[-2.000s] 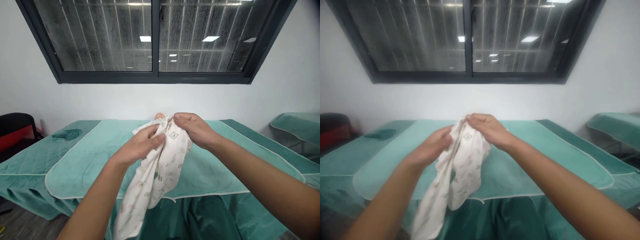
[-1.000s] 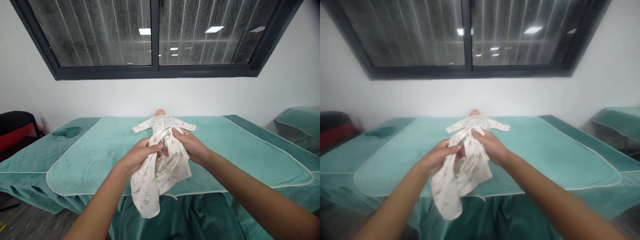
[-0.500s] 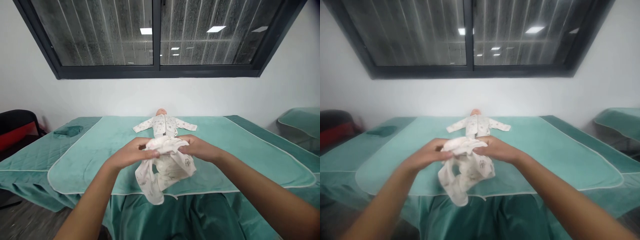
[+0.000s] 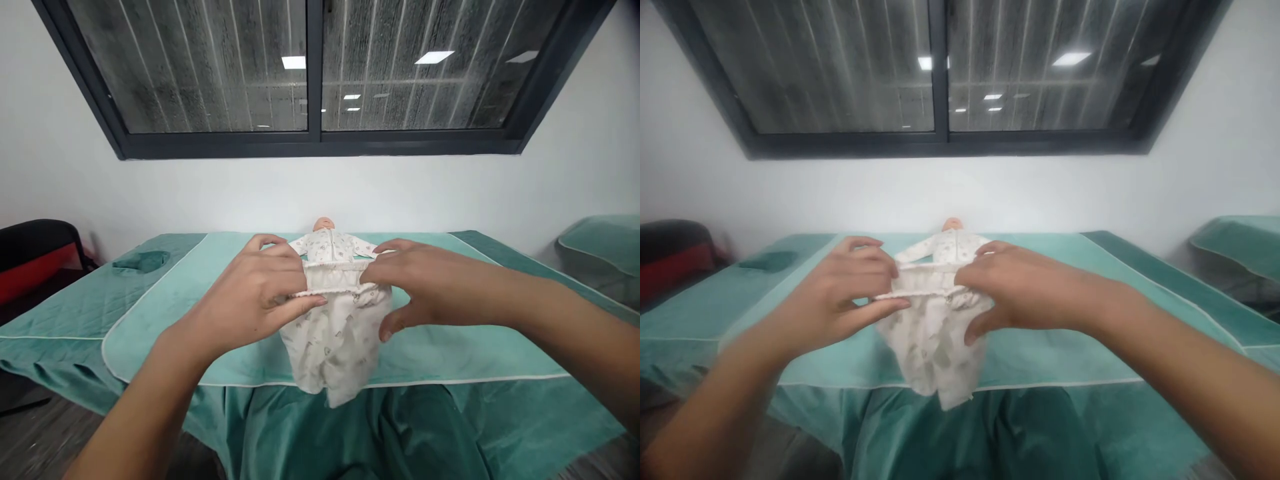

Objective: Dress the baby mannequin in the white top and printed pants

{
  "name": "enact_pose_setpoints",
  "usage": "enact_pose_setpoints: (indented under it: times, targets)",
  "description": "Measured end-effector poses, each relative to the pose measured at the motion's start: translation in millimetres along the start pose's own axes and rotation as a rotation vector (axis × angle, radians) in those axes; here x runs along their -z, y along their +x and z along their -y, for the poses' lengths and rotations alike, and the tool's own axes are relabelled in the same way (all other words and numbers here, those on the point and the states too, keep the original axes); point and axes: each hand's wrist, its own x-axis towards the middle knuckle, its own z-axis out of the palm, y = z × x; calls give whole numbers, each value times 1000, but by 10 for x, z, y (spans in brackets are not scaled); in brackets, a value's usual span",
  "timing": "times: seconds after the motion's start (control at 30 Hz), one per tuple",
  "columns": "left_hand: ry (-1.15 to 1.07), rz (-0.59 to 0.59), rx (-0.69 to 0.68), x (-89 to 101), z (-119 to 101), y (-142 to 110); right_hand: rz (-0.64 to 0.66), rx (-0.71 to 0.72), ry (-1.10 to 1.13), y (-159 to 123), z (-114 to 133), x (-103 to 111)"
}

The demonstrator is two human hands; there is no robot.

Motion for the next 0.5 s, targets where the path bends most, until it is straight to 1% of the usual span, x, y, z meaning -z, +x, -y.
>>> enact_pose_setpoints:
  times: [0.07, 0.13, 0.2, 0.27, 0.33, 0.37, 0.43, 0.5]
  targets:
    - [90, -92, -21, 16, 19, 2, 6, 47, -90, -9, -1, 41]
    - [169, -143, -16, 34, 31, 12, -41, 51, -197, -13, -2, 68]
    - [198, -197, 5, 56, 22, 24, -132, -4, -311, -12, -2, 80]
    - [149, -270, 48, 79, -15, 32, -217, -69, -381, -5, -1, 89]
    - [7, -335, 106, 100, -73, 31, -257, -107, -381, 5, 5, 105]
    - [-106, -368, 141, 108, -104, 28, -265, -124, -359, 11, 13, 118]
    - [-412, -473, 230, 119, -161, 21, -257, -154, -276, 21, 38, 147]
    - [-765, -602, 313, 114, -198, 21, -216, -145, -143, 29, 79, 168]
